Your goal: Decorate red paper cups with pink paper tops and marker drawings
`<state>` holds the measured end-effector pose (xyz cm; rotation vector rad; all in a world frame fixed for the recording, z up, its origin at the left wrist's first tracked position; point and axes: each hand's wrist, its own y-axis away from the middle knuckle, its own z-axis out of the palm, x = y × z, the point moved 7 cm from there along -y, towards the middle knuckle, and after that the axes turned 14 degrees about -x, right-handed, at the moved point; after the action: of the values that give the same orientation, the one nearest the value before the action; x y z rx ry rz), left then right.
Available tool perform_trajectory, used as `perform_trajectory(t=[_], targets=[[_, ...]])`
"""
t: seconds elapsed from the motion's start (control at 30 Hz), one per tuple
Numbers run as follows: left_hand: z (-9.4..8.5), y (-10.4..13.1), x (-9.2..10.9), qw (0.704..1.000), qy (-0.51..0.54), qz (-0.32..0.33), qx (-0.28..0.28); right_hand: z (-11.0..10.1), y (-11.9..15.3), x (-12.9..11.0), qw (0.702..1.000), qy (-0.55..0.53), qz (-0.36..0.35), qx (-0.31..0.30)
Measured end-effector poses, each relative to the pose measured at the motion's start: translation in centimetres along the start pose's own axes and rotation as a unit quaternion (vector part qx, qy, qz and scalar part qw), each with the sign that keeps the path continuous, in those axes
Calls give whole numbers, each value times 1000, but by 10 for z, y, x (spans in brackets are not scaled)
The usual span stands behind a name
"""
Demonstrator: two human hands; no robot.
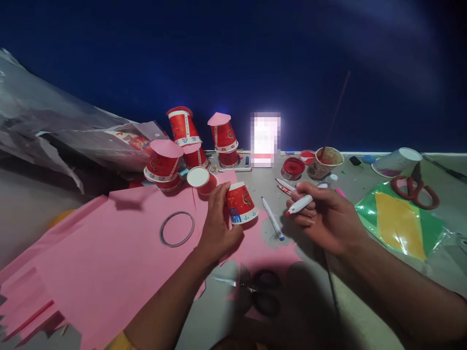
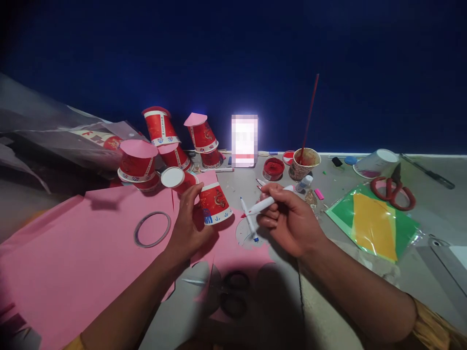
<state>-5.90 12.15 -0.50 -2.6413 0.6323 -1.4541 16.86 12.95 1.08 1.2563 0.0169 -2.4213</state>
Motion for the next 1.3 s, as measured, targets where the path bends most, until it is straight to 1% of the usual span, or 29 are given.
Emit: perform_trajectory(t=[0.07,0.13,0.2,0.3,0.4,0.5,0.63,0.77,0.97,1.3], targets=[[1,0,0,1000,-5,-1,2,14,-3,5,999,6,4,-37],[0,-1,0,1000,-7,3,3,16,-8,17,999,-5,7,-52],[-1,-1,0,1000,-5,4,0,8,-14,31,999,-12,12,-39],[-3,0,2,1000,-11,7,-2,-5,-20,37,999,15,-13,-41],[-2,0,5,999,-24,21,-6,-7,-22,40,997,38,-7,-68],[-1,1,8,999,-43,31,-6,-6,-21,43,997,41,5,-70],[-2,2,12,996,-73,45,0,-5,-18,44,996,55,-14,-67],[-4,2,17,995,-92,49,3,-7,-13,43,993,97,-31,-62],[-4,2,15,995,-87,40,1,-10,-5,45,984,164,-25,-64],[-5,1,16,994,-90,54,8,-8,0,37,965,249,-52,-62]])
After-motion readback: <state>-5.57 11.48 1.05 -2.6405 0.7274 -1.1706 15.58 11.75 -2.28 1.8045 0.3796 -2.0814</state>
